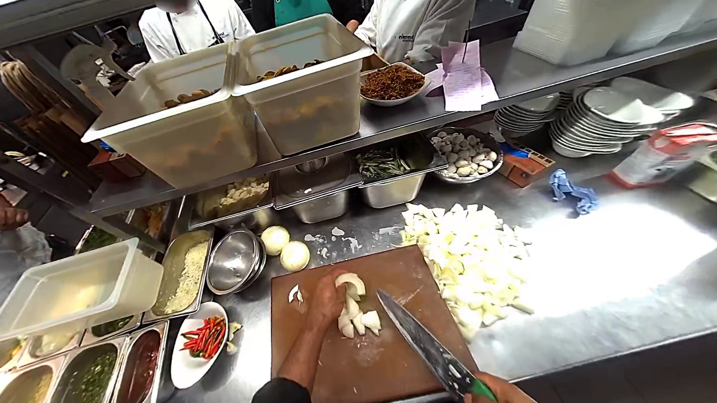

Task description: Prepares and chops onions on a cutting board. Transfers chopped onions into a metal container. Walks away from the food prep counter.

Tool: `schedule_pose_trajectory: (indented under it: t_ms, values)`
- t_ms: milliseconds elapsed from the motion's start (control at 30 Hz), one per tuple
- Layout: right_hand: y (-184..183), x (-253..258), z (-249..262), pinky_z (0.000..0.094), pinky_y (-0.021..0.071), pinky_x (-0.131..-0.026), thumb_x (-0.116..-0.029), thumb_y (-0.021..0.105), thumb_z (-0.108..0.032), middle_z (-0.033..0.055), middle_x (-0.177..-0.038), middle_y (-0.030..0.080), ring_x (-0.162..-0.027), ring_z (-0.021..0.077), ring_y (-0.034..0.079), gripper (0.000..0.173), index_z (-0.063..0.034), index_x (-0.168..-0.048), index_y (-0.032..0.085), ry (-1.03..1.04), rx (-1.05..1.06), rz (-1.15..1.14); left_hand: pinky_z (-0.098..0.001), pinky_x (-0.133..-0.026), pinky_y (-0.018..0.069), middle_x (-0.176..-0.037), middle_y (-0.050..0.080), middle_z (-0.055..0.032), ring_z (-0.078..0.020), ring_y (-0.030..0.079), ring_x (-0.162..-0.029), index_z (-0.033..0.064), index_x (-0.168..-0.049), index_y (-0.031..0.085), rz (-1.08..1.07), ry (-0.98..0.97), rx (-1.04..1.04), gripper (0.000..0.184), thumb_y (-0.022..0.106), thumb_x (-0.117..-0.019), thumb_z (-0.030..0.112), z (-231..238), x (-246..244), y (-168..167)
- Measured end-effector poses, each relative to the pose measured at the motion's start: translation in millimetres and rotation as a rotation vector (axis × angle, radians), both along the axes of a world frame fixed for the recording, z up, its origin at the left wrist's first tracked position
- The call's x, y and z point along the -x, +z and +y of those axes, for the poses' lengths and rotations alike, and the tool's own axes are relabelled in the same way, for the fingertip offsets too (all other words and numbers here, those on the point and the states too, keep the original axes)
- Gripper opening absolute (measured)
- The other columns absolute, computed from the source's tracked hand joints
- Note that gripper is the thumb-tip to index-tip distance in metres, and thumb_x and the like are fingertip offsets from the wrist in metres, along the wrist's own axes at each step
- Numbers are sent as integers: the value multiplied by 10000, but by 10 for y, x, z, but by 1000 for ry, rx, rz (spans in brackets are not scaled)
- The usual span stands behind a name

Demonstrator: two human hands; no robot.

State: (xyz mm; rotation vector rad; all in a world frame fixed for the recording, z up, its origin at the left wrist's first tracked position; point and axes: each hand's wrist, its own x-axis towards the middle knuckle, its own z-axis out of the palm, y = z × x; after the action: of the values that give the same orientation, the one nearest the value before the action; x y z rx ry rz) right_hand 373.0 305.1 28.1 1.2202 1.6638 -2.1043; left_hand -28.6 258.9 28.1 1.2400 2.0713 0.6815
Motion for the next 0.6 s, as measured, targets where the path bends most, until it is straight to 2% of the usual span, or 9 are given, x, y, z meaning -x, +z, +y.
schedule_pose_trajectory:
  t_ms: [67, 100, 167, 233, 267, 400, 467, 533, 600]
  values:
    - [17, 72, -3, 337, 432, -401, -1010, 599, -369, 10, -626, 481, -438, 152, 458, 253, -136, -1100, 558, 47, -35, -13, -428, -1145, 442, -1367, 622, -147, -254, 565, -1312, 93, -1302, 691, 18, 209, -53, 348, 604, -971, 158, -229, 8, 58]
    - [45, 96, 20, 356, 443, -424, -1014, 591, -384, 27, -646, 505, -456, 166, 477, 276, -125, -1107, 572, 156, -91, -24, -465, -1125, 461, -1394, 596, -171, -286, 568, -1307, 80, -1352, 653, -9, 302, -46, 391, 607, -974, 167, -397, 25, 99]
    - [32, 217, 56, 463, 501, -523, -1025, 563, -445, 100, -752, 607, -557, 242, 574, 367, -106, -1151, 631, 460, -275, -40, -517, -1063, 517, -1476, 542, -179, -313, 601, -1284, 120, -1523, 469, -58, 429, 13, 575, 600, -963, 138, -831, 88, 172]
    - [-77, 455, 1, 587, 538, -740, -1024, 546, -478, 157, -937, 697, -808, 322, 679, 426, -112, -1210, 657, 639, -385, -55, -551, -890, 605, -1429, 572, -192, -330, 707, -1072, 173, -1538, 437, -82, 483, 87, 645, 605, -923, 81, -1210, 74, 151]
    - [-135, 572, -35, 595, 532, -772, -1021, 545, -485, 167, -955, 690, -846, 333, 679, 436, -99, -1199, 641, 645, -394, -68, -550, -845, 621, -1427, 553, -202, -338, 716, -1017, 182, -1508, 477, -117, 474, 124, 606, 594, -925, 65, -1323, 3, 83]
    - [-176, 1022, 17, 493, 545, -582, -1019, 541, -476, 135, -843, 640, -612, 279, 630, 402, -114, -1184, 595, 492, -394, -189, -448, -811, 642, -1316, 608, -149, -256, 720, -971, 120, -1246, 684, -160, 433, 85, 328, 580, -938, 74, -1360, -400, -254]
    - [-111, 1106, 81, 500, 548, -605, -1033, 523, -465, 145, -863, 641, -648, 294, 642, 393, -116, -1202, 586, 477, -458, -249, -401, -907, 614, -1276, 637, -128, -218, 699, -1053, 100, -1144, 728, -113, 412, 57, 244, 651, -927, 179, -1300, -540, -383]
    - [-16, 1149, 105, 551, 548, -743, -1049, 504, -435, 172, -943, 665, -823, 338, 679, 396, -92, -1233, 581, 524, -555, -280, -411, -1096, 491, -1404, 587, -134, -251, 587, -1283, 101, -1265, 700, -15, 288, 103, 408, 732, -884, 244, -1287, -626, -366]
    - [74, 1173, 9, 575, 545, -814, -1053, 478, -409, 180, -971, 687, -928, 360, 694, 387, -87, -1240, 586, 574, -668, -280, -438, -1093, 507, -1460, 550, -142, -289, 588, -1301, 121, -1352, 651, 109, 122, 183, 439, 696, -924, 207, -1325, -665, -338]
